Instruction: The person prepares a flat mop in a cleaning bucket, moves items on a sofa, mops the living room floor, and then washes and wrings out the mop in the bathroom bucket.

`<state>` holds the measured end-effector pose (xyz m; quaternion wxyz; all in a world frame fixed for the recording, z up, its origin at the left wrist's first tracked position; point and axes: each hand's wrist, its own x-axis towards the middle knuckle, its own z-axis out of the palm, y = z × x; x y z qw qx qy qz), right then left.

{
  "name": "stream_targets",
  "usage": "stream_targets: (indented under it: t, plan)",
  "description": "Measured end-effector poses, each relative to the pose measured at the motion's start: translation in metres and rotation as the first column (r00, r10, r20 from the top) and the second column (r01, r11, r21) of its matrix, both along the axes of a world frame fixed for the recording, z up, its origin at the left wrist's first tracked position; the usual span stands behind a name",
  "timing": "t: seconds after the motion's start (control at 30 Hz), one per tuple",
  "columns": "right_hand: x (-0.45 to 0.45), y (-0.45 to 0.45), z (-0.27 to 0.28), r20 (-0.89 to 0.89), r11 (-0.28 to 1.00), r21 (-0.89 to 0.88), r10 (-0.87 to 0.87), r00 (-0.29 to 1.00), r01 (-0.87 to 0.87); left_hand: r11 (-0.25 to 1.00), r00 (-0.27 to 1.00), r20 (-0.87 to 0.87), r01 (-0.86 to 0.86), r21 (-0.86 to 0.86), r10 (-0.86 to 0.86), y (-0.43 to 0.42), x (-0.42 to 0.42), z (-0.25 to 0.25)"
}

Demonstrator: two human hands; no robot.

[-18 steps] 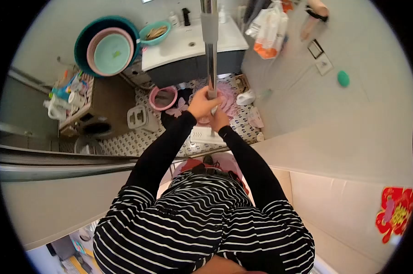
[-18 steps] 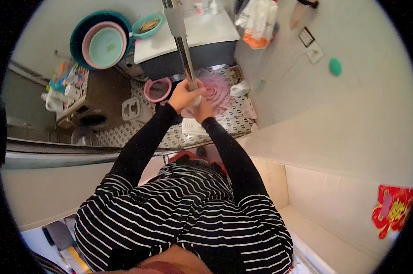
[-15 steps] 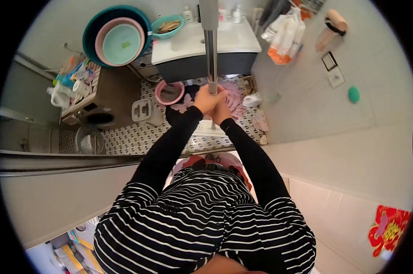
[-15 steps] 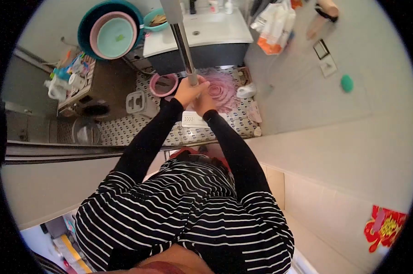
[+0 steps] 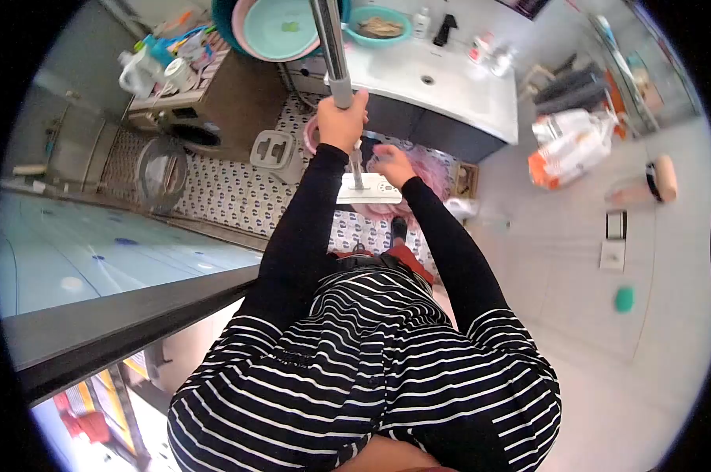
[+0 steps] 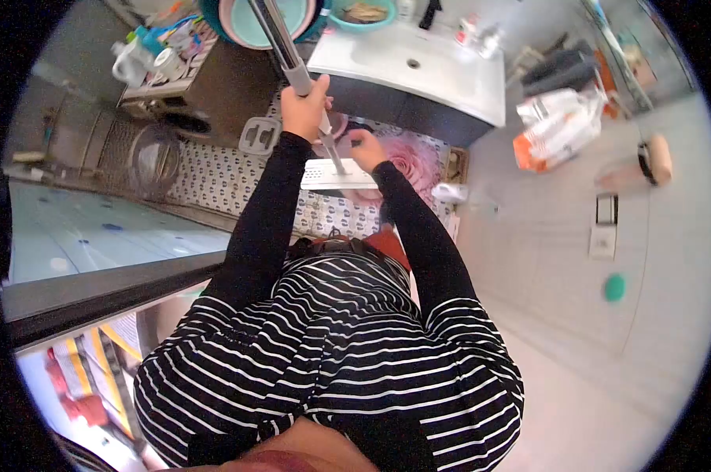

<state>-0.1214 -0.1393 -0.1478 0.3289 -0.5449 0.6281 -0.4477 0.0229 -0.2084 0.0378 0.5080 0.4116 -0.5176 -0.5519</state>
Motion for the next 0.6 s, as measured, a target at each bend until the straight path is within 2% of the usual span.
stream_targets:
  t: [0.07, 0.1, 0.13, 0.17, 0.2, 0.23, 0.27, 0.3, 0.33, 0.37, 0.43, 0.5, 0.53, 0.6]
  plan:
    - [-0.027, -0.025, -0.057, 0.186, 0.942, 0.315, -0.178, 0.966, 0.113, 0.997, 0.997, -0.042, -0.071, 0.007, 0.072, -0.021, 0.005, 0.013]
    - [-0.047, -0.036, -0.076, 0.091, 0.92, 0.391, -0.043, 0.995, 0.004, 0.995, 0.993, -0.061, -0.104, 0.011, 0.104, -0.032, 0.008, 0.02]
    - [-0.053, -0.049, -0.081, 0.113, 0.935, 0.353, -0.001, 0.994, -0.039, 0.99, 0.987, -0.09, -0.137, -0.043, 0.133, -0.047, 0.013, 0.032]
    - [-0.066, -0.061, -0.117, 0.04, 0.948, 0.316, -0.051, 0.998, 0.036, 0.988, 0.986, -0.08, -0.149, -0.046, 0.145, -0.05, 0.016, 0.049]
    - [-0.08, -0.066, -0.132, -0.082, 0.936, 0.347, -0.029, 0.996, 0.055, 0.991, 0.987, -0.117, -0.119, -0.055, 0.112, -0.057, 0.02, 0.056]
    - [-0.085, -0.08, -0.132, -0.221, 0.937, 0.345, 0.027, 0.975, 0.052, 0.992, 0.987, -0.139, -0.092, -0.081, 0.08, -0.068, 0.028, 0.07]
    - [-0.1, -0.086, -0.128, -0.262, 0.876, 0.478, 0.075, 0.962, 0.062, 0.989, 0.988, -0.128, -0.101, -0.103, 0.088, -0.071, 0.028, 0.081]
    - [-0.114, -0.084, -0.135, -0.307, 0.876, 0.479, 0.108, 0.945, 0.056, 0.99, 0.983, -0.153, -0.118, -0.079, 0.105, -0.076, 0.026, 0.085]
    - [-0.107, -0.09, -0.112, -0.361, 0.854, 0.52, 0.218, 0.907, 0.002, 0.988, 0.98, -0.158, -0.136, -0.078, 0.123, -0.082, 0.03, 0.099]
    - [-0.115, -0.094, -0.122, -0.423, 0.843, 0.537, 0.305, 0.853, -0.035, 0.985, 0.973, -0.183, -0.154, -0.072, 0.139, -0.086, 0.03, 0.109]
    - [-0.129, -0.104, -0.189, -0.488, 0.86, 0.501, 0.374, 0.788, -0.097, 0.981, 0.973, -0.165, -0.176, -0.082, 0.161, -0.093, 0.03, 0.118]
    - [-0.132, -0.112, -0.223, -0.381, 0.836, 0.536, 0.365, 0.85, -0.119, 0.974, 0.966, -0.168, -0.211, -0.081, 0.195, -0.097, 0.03, 0.123]
    - [-0.127, -0.116, -0.216, -0.294, 0.812, 0.571, 0.343, 0.892, -0.124, 0.97, 0.962, -0.171, -0.228, -0.086, 0.211, -0.1, 0.032, 0.131]
    - [-0.133, -0.133, -0.186, -0.07, 0.684, 0.634, 0.517, 0.853, -0.362, 0.966, 0.959, -0.169, -0.243, -0.086, 0.226, -0.103, 0.037, 0.139]
